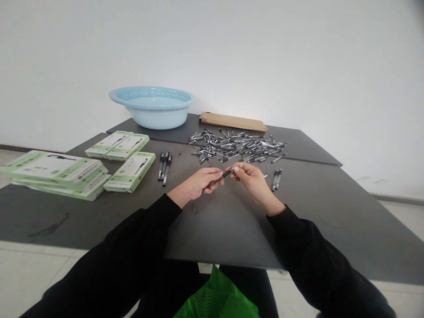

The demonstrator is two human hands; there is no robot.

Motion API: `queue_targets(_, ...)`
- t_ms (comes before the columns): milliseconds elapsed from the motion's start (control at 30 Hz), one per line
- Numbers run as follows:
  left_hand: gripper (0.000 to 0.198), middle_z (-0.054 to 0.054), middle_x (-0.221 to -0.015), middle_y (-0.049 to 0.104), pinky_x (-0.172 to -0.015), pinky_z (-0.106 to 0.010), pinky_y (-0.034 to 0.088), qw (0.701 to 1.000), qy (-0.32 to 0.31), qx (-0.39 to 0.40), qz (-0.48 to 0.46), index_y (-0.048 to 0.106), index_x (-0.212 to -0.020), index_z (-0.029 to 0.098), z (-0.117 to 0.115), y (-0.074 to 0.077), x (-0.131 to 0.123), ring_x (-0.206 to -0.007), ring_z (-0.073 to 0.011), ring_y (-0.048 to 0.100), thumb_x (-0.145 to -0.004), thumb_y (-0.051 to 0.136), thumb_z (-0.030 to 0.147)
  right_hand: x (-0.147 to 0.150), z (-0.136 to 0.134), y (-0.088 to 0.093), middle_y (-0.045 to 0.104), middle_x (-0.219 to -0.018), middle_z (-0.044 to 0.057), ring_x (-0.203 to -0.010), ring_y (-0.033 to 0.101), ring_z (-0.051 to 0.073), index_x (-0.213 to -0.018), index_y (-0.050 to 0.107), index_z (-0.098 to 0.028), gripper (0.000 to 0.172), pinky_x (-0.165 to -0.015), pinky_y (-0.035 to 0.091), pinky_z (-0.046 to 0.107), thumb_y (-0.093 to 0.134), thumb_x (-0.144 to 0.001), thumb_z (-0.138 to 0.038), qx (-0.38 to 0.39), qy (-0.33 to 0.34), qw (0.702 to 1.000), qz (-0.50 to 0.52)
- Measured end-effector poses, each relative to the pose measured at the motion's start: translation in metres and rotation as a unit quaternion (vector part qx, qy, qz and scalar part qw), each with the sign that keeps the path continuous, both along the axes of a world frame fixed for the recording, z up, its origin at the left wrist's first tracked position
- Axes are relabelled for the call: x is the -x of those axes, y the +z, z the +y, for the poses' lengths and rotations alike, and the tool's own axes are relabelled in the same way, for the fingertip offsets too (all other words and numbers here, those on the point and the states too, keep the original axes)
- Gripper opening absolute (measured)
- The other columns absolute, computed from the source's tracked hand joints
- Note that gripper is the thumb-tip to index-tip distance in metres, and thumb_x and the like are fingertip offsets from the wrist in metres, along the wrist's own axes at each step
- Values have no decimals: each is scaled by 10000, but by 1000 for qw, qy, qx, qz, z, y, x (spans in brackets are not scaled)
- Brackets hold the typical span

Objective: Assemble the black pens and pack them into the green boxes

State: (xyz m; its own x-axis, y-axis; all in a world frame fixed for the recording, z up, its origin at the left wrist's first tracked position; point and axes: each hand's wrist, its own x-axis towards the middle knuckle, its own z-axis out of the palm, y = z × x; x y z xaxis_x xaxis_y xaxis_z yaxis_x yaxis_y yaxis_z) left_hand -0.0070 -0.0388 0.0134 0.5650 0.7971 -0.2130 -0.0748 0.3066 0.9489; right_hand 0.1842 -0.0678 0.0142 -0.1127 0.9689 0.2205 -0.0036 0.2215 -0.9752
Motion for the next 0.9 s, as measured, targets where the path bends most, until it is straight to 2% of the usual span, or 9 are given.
queue_targets(100, 243, -9, -756, 612, -357, -127, 243, 1000, 21, -1, 5, 584, -886, 150, 1, 1, 1, -467, -36, 442, -768, 735, 299, 0, 0, 0, 724, -978, 66, -739, 586, 143, -922, 701, -203, 285, -682, 453, 279, 678, -826, -469, 3, -4, 1000, 3)
queue_targets(167, 283, -15, -742, 619, -357, -128, 244, 999, 4, 40, 10, 574, -903, 157, 1, 4, 2, -469, -48, 456, -792, 711, 379, 1, -1, 1, 723, -964, 65, -732, 582, 139, -912, 705, -197, 278, -677, 449, 275, 685, -821, -459, 3, -8, 1000, 4)
queue_targets(267, 339, 6, -600, 568, -345, -138, 199, 993, -51, 108, 8, 549, -889, 169, -1, 5, 2, -379, -47, 347, -891, 543, 507, 2, -2, 3, 724, -924, 65, -717, 574, 134, -893, 718, -185, 282, -664, 440, 271, 687, -818, -455, 2, -6, 1000, 1)
queue_targets(367, 226, 32, -539, 524, -345, -136, 165, 997, -42, 63, 19, 556, -863, 157, -2, 3, 0, -348, -28, 274, -901, 564, 379, 4, -3, 4, 725, -900, 65, -718, 576, 138, -899, 721, -183, 294, -662, 440, 274, 682, -818, -463, 1, -6, 1000, -7)
queue_targets(533, 212, -14, -710, 634, -370, -138, 271, 999, 6, 21, 40, 594, -892, 144, 1, 4, 2, -439, -39, 446, -833, 675, 331, 5, -4, 6, 715, -894, 59, -706, 568, 137, -898, 718, -190, 309, -660, 447, 276, 687, -806, -483, 0, -19, 1000, -14)
queue_targets(633, 322, -17, -718, 637, -388, -154, 319, 995, -51, 83, 32, 589, -956, 159, 1, 7, 4, -455, -64, 497, -877, 599, 471, 4, -4, 6, 715, -889, 60, -709, 567, 144, -881, 712, -197, 319, -661, 450, 282, 689, -796, -504, 4, -25, 999, -19)
queue_targets(767, 381, 14, -601, 556, -351, -151, 198, 982, -144, 122, -12, 587, -960, 137, -2, 7, 6, -335, -23, 279, -942, 472, 499, 3, -3, 4, 715, -917, 65, -716, 570, 147, -881, 705, -195, 340, -669, 451, 287, 683, -794, -523, 7, -27, 999, -18)
queue_targets(833, 283, 44, -568, 491, -355, -143, 165, 988, -121, 95, -25, 591, -910, 120, -2, 6, 5, -341, -6, 227, -921, 554, 401, 3, -2, 4, 713, -919, 65, -717, 574, 144, -884, 706, -191, 343, -665, 444, 281, 682, -795, -521, 9, -28, 999, -16)
queue_targets(900, 206, 47, -589, 483, -363, -133, 180, 994, -80, 63, -29, 582, -873, 124, -2, 5, 4, -371, -7, 281, -857, 657, 316, 3, -2, 3, 711, -889, 62, -719, 578, 144, -886, 710, -186, 338, -658, 436, 274, 681, -799, -512, 12, -28, 999, -12)
